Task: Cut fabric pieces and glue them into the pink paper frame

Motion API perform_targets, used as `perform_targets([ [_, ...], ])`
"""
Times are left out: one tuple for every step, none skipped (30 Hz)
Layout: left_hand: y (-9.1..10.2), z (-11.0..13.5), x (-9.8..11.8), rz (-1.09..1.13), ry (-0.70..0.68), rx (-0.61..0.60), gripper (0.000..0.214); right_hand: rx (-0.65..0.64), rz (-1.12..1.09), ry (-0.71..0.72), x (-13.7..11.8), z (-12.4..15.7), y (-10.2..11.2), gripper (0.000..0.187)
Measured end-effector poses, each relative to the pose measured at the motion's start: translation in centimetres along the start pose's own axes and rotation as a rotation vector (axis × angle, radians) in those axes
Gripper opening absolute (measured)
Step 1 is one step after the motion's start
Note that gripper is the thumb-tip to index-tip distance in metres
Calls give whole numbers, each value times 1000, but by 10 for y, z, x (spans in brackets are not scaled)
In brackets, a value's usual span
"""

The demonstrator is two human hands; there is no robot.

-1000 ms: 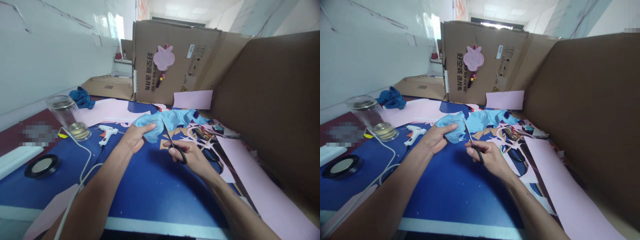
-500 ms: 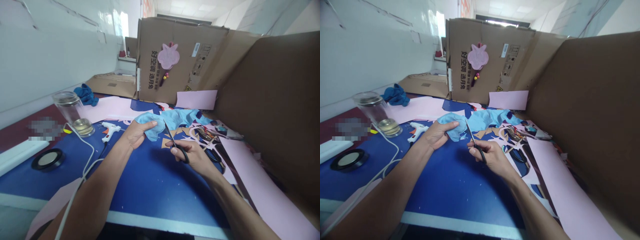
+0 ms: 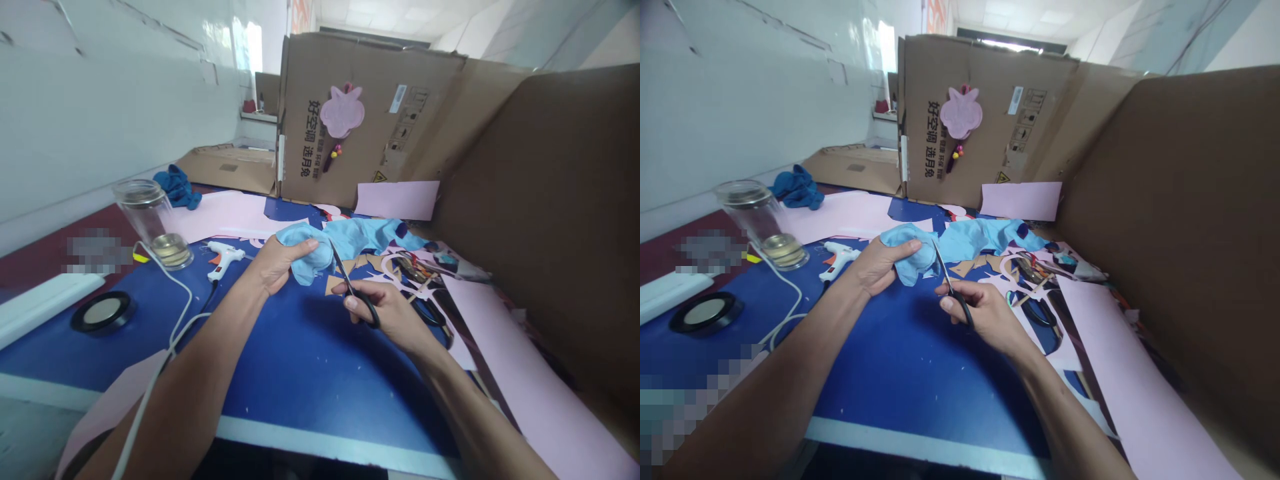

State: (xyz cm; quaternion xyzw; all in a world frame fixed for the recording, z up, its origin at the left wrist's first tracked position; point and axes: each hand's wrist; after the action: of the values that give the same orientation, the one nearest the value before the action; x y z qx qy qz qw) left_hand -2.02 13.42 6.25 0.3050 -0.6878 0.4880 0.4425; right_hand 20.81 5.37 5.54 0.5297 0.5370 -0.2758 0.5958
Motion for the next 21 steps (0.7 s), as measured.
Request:
perform_targets([
  [0,0,1,-8,3,-3,28,1,3,-1,0,0,0,42],
  [-1,1,1,-14,3,-4,28,-1,7,-4,0,0,0,43],
  [-1,1,2,-18,5,-7,28,-2,10,-7,-1,1,0,43],
  [-1,1,3,-21,7,-10,28,-5,14,-10,-1,1,0,43],
  [-2,2,3,-21,10,-13,28,-8,17,-12,-2,1,0,44],
  [-2,2,4,-21,14,-16,28,-10,20,-14,-3,1,0,45],
  [-2,2,5,-20,19,-17,28,-13,23,-17,-4,1,0,45],
  [-2,3,6,-21,24,-16,28,-16,25,-20,-5,1,0,46],
  [-2,3,6,-25,29,-13,29,-19,26,-22,-6,1,0,46],
  [-3,3,7,-31,34,-10,30,-22,26,-22,-7,1,1,46],
  [-3,4,8,-40,38,-8,31,-25,26,-21,-8,1,1,46],
  [-2,4,8,-50,40,-7,31,-29,25,-18,-8,1,1,46],
  [-2,4,8,-61,42,-7,32,-32,25,-15,-8,2,1,45],
  [-2,4,8,-70,41,-9,32,-34,25,-12,-8,2,1,45],
  [-1,4,8,-77,38,-11,32,-35,26,-11,-8,2,1,44],
  [0,3,8,-81,32,-15,31,-33,27,-10,-8,2,1,44],
  [1,3,7,-86,27,-20,31,-30,30,-10,-7,2,1,43],
  [2,2,7,-90,24,-25,30,-27,31,-11,-7,2,1,43],
  [3,2,7,-94,23,-30,29,-26,31,-12,-6,2,2,43],
  [4,2,7,-98,23,-36,29,-28,29,-13,-6,2,2,43],
  [4,1,7,-103,26,-41,29,-32,27,-14,-6,2,2,43],
])
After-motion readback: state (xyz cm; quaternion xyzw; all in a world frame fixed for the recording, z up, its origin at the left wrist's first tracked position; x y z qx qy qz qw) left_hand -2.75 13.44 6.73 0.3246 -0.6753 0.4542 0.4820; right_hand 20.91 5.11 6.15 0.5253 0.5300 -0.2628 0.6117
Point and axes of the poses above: each hand's wrist, its own z-axis away from the middle knuckle, its own y-axis out of the back of the hand, x = y × z, and after that the axes turned 5 degrees about y, right-handed
